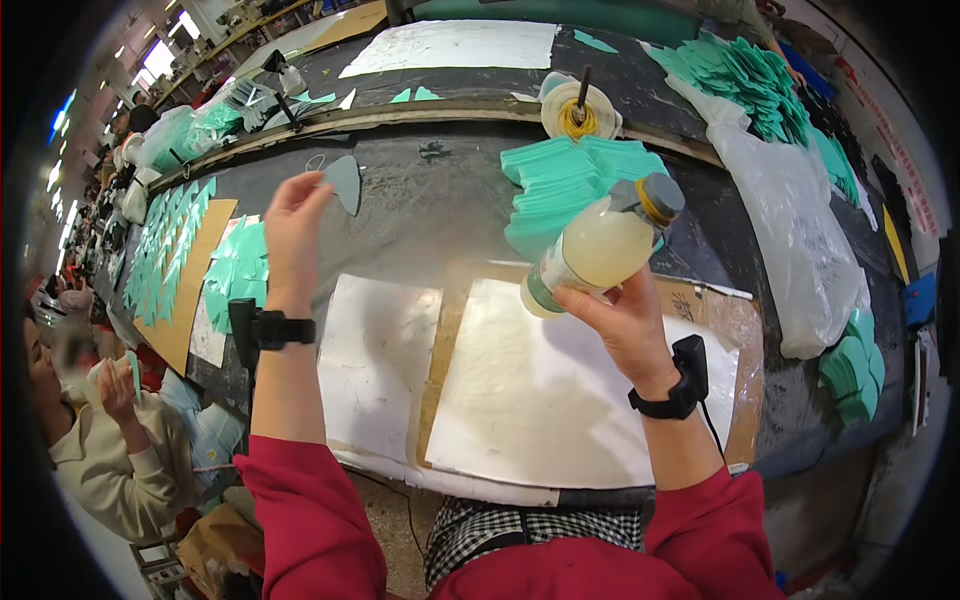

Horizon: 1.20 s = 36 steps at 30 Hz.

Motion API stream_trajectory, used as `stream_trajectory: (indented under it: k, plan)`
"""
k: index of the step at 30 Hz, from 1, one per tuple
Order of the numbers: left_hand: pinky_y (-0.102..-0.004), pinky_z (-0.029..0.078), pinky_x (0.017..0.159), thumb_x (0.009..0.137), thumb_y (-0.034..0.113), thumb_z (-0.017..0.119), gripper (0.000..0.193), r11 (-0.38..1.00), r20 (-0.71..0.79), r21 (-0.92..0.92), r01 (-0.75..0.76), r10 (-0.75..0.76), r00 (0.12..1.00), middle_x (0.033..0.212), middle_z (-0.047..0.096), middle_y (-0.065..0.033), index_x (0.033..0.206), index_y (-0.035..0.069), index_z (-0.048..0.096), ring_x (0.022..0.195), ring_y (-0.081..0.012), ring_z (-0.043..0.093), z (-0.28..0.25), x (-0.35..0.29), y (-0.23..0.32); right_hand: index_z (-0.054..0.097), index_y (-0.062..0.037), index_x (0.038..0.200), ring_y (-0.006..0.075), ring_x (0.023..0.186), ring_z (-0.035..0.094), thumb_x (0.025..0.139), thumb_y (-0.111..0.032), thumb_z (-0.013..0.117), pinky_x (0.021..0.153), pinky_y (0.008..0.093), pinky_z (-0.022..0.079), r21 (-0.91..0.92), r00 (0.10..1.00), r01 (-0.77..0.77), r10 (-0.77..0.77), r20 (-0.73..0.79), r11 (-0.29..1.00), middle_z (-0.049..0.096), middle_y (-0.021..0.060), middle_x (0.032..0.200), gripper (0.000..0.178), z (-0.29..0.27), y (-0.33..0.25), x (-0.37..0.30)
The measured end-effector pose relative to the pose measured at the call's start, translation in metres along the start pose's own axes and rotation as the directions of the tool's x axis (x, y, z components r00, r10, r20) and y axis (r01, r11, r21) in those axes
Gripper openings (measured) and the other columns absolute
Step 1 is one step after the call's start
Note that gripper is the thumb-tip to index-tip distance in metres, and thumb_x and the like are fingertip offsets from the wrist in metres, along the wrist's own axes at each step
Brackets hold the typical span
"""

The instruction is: Applying adhesive to green shoe components and stacking them together.

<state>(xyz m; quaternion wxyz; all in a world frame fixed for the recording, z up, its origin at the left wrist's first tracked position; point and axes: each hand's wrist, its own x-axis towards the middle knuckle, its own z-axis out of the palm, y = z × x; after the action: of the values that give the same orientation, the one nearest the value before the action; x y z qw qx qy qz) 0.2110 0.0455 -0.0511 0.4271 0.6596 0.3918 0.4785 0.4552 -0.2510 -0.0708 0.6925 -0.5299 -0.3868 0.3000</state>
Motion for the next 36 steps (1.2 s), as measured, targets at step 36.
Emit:
stream_trajectory:
  k: [36]
  plan:
    - [-0.0315, 0.056, 0.093, 0.085, -0.013, 0.073, 0.019, 0.554, 0.863, -0.304, 0.775, -0.185, 0.470, 0.110, 0.065, -0.0109, 0.096, 0.001, 0.067, 0.106, -0.0188, 0.066, 0.060, -0.209, 0.070, 0.062, -0.0057, 0.124, 0.0241, 0.089, 0.066, 0.076, -0.002, 0.088, 0.078, 0.0329, 0.056, -0.485, 0.966, 0.225, -0.127, 0.227, 0.845, 0.061, 0.0129, 0.116, 0.055, 0.028, -0.040, -0.100]
